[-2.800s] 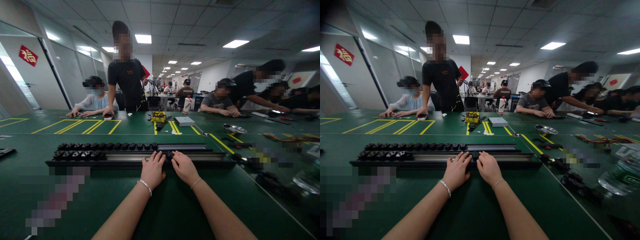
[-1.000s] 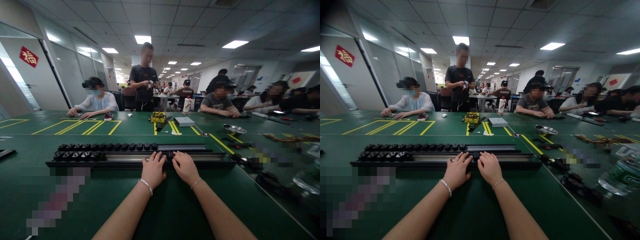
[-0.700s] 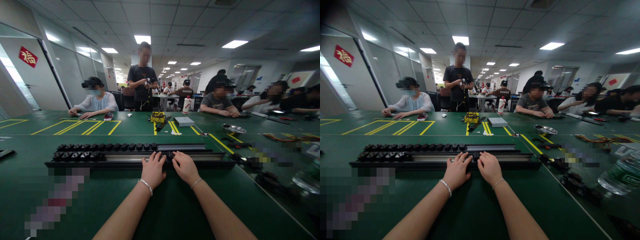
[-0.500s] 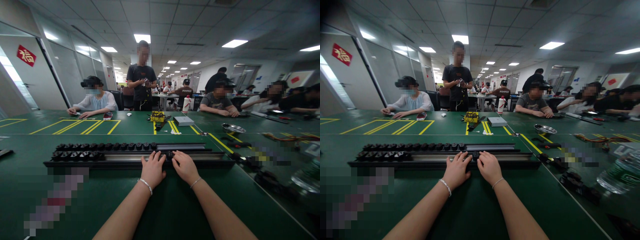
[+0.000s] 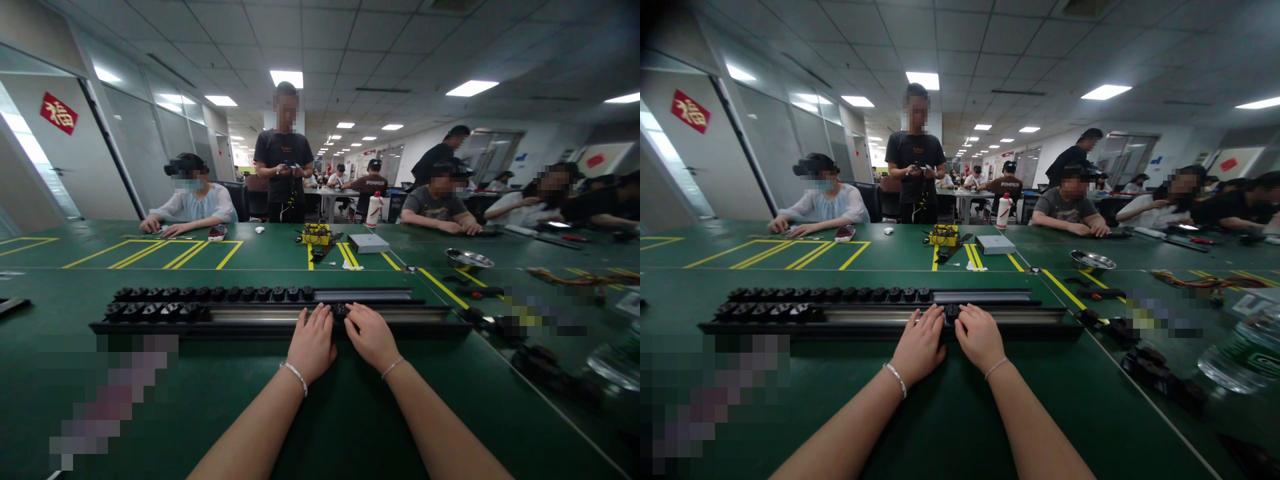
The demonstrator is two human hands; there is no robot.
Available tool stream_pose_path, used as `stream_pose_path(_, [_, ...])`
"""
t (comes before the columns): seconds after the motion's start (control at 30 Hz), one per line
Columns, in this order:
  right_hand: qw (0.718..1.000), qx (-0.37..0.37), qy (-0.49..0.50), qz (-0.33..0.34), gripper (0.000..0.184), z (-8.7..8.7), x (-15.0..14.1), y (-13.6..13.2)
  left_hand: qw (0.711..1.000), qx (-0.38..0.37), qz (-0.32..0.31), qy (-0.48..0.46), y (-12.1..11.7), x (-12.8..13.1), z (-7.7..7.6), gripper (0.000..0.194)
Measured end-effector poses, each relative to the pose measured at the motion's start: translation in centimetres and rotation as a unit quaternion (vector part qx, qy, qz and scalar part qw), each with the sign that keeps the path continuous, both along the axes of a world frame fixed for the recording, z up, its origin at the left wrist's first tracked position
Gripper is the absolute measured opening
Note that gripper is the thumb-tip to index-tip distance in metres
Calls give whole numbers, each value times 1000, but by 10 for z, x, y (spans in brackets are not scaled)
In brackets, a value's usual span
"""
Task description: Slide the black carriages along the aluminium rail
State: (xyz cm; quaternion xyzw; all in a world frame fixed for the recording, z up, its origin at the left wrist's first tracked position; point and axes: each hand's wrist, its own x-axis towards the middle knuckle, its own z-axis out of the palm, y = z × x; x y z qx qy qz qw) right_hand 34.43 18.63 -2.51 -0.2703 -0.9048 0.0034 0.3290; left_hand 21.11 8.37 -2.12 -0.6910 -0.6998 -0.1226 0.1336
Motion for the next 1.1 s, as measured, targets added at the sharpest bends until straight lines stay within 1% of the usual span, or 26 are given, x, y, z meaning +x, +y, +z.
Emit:
stream_pose_path(0.13, [1000,-1,-1,2,22,0,0,0,1000,7,-1,-4,0,0,0,59])
stream_pose_path(0.47, [1000,-4,5,-3,22,1,0,-1,1000,-20,16,-11,0,3,6,61])
stream_pose_path(0.77, [1000,-4,9,-2,23,-1,0,1,1000,-12,10,-14,0,3,5,63])
stream_pose_path(1.1, [1000,-11,9,-10,21,1,0,-1,1000,5,-2,-10,1,0,2,62])
